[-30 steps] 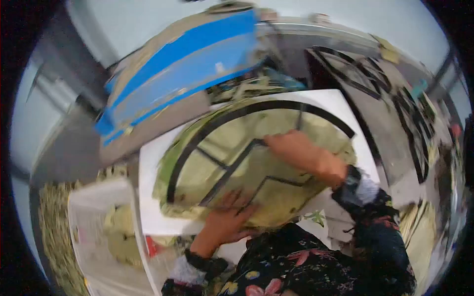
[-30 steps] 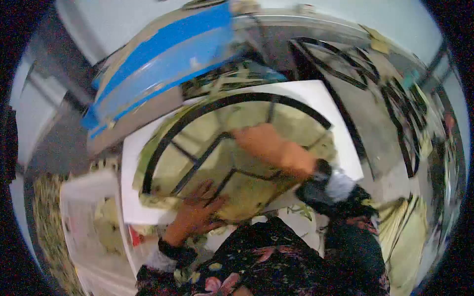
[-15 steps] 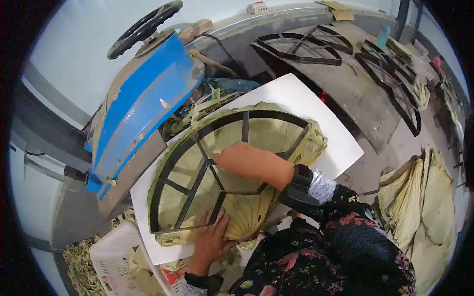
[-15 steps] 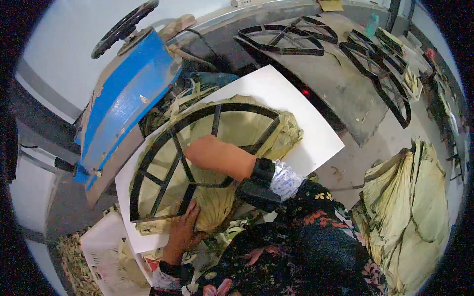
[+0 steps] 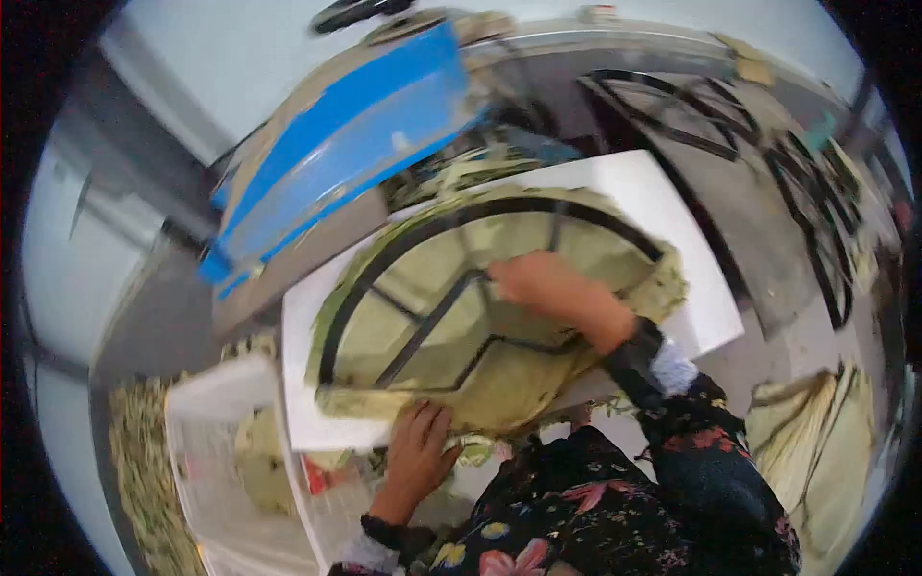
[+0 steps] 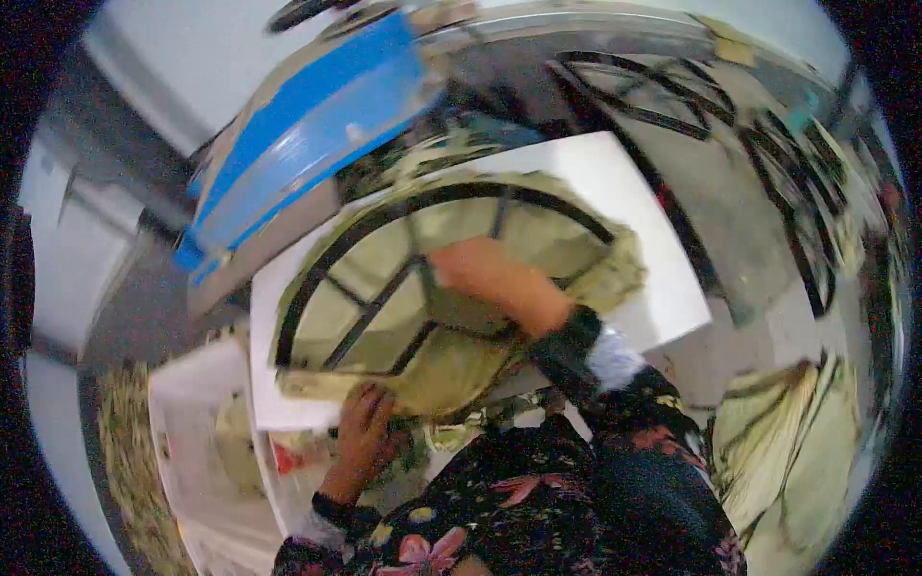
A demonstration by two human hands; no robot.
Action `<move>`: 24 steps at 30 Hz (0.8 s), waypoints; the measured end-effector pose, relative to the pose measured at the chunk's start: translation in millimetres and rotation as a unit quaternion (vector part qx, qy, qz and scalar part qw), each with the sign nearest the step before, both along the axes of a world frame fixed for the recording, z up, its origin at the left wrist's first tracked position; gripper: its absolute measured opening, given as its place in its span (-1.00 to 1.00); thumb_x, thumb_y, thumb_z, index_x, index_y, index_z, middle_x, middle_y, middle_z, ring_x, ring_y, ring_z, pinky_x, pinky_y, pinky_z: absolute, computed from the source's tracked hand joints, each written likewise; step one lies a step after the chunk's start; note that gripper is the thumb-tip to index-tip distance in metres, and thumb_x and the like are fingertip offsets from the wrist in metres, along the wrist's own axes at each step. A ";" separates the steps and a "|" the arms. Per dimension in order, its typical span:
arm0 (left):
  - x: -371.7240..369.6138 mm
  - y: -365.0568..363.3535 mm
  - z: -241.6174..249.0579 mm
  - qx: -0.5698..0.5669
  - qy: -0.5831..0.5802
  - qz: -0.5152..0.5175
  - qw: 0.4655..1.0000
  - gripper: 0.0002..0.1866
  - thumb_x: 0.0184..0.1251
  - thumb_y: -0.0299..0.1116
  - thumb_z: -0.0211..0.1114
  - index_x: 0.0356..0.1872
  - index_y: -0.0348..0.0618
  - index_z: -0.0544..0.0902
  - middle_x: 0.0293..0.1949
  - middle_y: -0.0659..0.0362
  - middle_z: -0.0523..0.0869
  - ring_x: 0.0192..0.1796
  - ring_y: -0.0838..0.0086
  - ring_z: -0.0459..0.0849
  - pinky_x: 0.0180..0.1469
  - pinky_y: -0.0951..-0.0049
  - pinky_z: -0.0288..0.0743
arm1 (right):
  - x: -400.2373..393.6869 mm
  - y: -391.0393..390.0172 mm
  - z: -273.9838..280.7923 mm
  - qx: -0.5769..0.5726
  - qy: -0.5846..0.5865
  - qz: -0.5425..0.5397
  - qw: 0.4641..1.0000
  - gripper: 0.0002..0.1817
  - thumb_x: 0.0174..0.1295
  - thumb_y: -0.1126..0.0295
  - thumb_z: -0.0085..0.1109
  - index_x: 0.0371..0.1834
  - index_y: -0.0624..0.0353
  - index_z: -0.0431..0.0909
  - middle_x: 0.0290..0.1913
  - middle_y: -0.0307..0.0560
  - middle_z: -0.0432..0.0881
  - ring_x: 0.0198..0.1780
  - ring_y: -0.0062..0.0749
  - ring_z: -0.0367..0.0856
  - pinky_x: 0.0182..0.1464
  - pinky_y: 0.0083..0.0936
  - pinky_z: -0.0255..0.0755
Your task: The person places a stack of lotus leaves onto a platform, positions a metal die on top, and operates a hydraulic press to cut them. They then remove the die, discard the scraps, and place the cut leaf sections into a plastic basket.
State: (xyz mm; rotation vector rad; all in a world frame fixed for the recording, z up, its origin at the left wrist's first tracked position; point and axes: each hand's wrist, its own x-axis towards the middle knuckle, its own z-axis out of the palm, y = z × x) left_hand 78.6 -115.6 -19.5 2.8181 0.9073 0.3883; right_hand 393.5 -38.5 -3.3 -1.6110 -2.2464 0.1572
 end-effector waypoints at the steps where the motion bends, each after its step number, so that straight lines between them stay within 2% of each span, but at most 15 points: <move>1: 1.6 -3.5 3.7 0.006 -0.010 0.018 1.000 -0.34 -0.16 -0.23 0.44 0.07 -0.20 0.46 0.07 0.01 0.46 0.17 0.08 0.40 0.19 0.10 0.31 | -1.7 -1.1 -0.6 -0.023 -0.016 -0.014 0.999 -0.80 0.13 0.35 0.03 -0.19 0.15 0.46 -0.42 0.11 0.61 -0.36 0.10 0.60 -0.34 -0.06 0.45; 3: 3.5 -4.8 -7.1 -0.006 -0.057 0.041 0.998 -0.36 -0.15 -0.24 0.42 0.06 -0.20 0.47 0.02 0.04 0.46 0.15 0.10 0.39 0.16 0.10 0.33 | -4.7 3.1 -16.5 -0.045 -0.048 -0.061 0.996 -0.78 0.14 0.37 0.01 -0.14 0.13 0.44 -0.38 0.08 0.62 -0.34 0.09 0.60 -0.29 -0.05 0.45; 5: 4.4 -1.9 -14.0 -0.034 -0.081 0.040 0.995 -0.34 -0.15 -0.27 0.43 0.09 -0.19 0.45 0.10 0.02 0.43 0.20 0.03 0.36 0.20 0.04 0.26 | -2.8 3.1 -19.0 -0.049 -0.096 -0.066 0.992 -0.73 0.15 0.40 -0.01 -0.06 0.16 0.42 -0.30 0.08 0.62 -0.25 0.03 0.60 -0.15 -0.09 0.44; 6: 5.2 -0.5 -17.3 -0.035 -0.082 0.066 0.994 -0.34 -0.15 -0.27 0.43 0.09 -0.19 0.45 0.10 0.02 0.43 0.20 0.03 0.36 0.20 0.04 0.26 | -2.2 0.3 -13.6 -0.024 -0.091 -0.047 0.994 -0.70 0.18 0.38 -0.02 -0.02 0.17 0.40 -0.28 0.10 0.62 -0.25 0.04 0.61 -0.12 -0.07 0.44; 8: 4.2 1.1 -23.1 -0.023 -0.127 0.044 0.991 -0.34 -0.18 -0.28 0.44 0.08 -0.18 0.45 0.08 0.04 0.45 0.20 0.05 0.36 0.22 0.06 0.26 | -10.5 -7.8 0.2 -0.005 -0.090 -0.019 0.996 -0.68 0.20 0.36 -0.03 0.03 0.18 0.38 -0.26 0.13 0.62 -0.25 0.06 0.62 -0.09 -0.06 0.44; 10: 1.9 -2.2 -19.3 -0.027 -0.135 0.054 0.989 -0.33 -0.19 -0.30 0.43 0.08 -0.18 0.45 0.07 0.04 0.45 0.20 0.06 0.36 0.23 0.07 0.25 | -18.4 -18.6 14.1 0.139 -0.114 0.004 0.984 -0.58 0.15 0.29 0.13 0.05 0.23 0.39 -0.15 0.14 0.57 -0.12 0.06 0.56 0.00 -0.08 0.40; 11: 2.5 -4.3 -17.2 -0.026 -0.141 0.052 0.988 -0.33 -0.19 -0.31 0.43 0.08 -0.18 0.45 0.07 0.04 0.46 0.21 0.07 0.36 0.24 0.07 0.25 | -25.2 -30.6 24.9 0.134 -0.120 0.010 0.984 -0.58 0.15 0.29 0.13 0.05 0.23 0.39 -0.15 0.14 0.57 -0.12 0.06 0.56 0.00 -0.08 0.40; 13: 3.4 -7.6 -21.4 -0.044 -0.157 0.069 0.984 -0.34 -0.19 -0.36 0.42 0.09 -0.19 0.44 0.09 0.03 0.45 0.23 0.07 0.35 0.28 0.07 0.22 | -49.4 -65.6 46.9 0.101 -0.020 0.063 0.993 -0.52 0.07 0.22 0.24 0.02 0.24 0.44 -0.13 0.10 0.53 -0.08 0.04 0.52 -0.02 -0.17 0.44; 14: 3.1 -9.1 -25.4 -0.029 -0.180 0.068 0.981 -0.34 -0.18 -0.38 0.41 0.09 -0.19 0.44 0.11 0.03 0.45 0.24 0.07 0.34 0.30 0.07 0.20 | -64.3 -83.1 57.5 0.097 -0.024 0.065 0.993 -0.52 0.07 0.22 0.24 0.02 0.24 0.44 -0.13 0.10 0.53 -0.08 0.04 0.52 -0.02 -0.17 0.44; 16: 3.8 -13.1 -27.6 -0.025 -0.213 0.074 0.974 -0.37 -0.15 -0.42 0.39 0.08 -0.21 0.44 0.11 0.00 0.46 0.26 0.06 0.35 0.32 0.07 0.18 | -90.5 -108.5 71.4 -0.081 -0.039 0.092 0.992 -0.62 0.10 0.21 0.22 -0.10 0.22 0.50 -0.18 0.07 0.55 -0.10 -0.01 0.53 -0.07 -0.24 0.46; 20: 3.1 -28.3 -29.3 -0.021 -0.249 0.108 0.962 -0.43 -0.11 -0.46 0.36 0.06 -0.21 0.46 0.09 -0.02 0.48 0.21 0.05 0.40 0.26 0.07 0.25 | -96.6 -108.2 49.3 -0.062 -0.103 0.107 0.987 -0.68 0.14 0.25 0.18 -0.10 0.19 0.48 -0.15 0.05 0.53 -0.10 -0.03 0.51 -0.12 -0.23 0.44; 22: 1.8 -44.4 -36.5 0.003 -0.322 0.124 0.939 -0.48 -0.07 -0.49 0.32 0.04 -0.21 0.47 0.07 -0.02 0.49 0.14 0.04 0.46 0.17 0.10 0.32 | -89.0 -103.5 41.4 -0.033 -0.069 0.120 0.990 -0.79 0.17 0.28 0.13 -0.22 0.17 0.50 -0.28 0.04 0.56 -0.20 -0.03 0.52 -0.21 -0.20 0.44; 24: 6.9 -54.7 -44.4 -0.002 -0.322 0.122 0.939 -0.49 -0.05 -0.50 0.31 0.04 -0.22 0.47 0.07 -0.01 0.50 0.11 0.05 0.48 0.13 0.10 0.33 | -88.0 -99.5 42.5 -0.045 -0.083 0.102 0.990 -0.80 0.18 0.28 0.12 -0.26 0.18 0.51 -0.33 0.04 0.56 -0.26 -0.02 0.54 -0.24 -0.20 0.46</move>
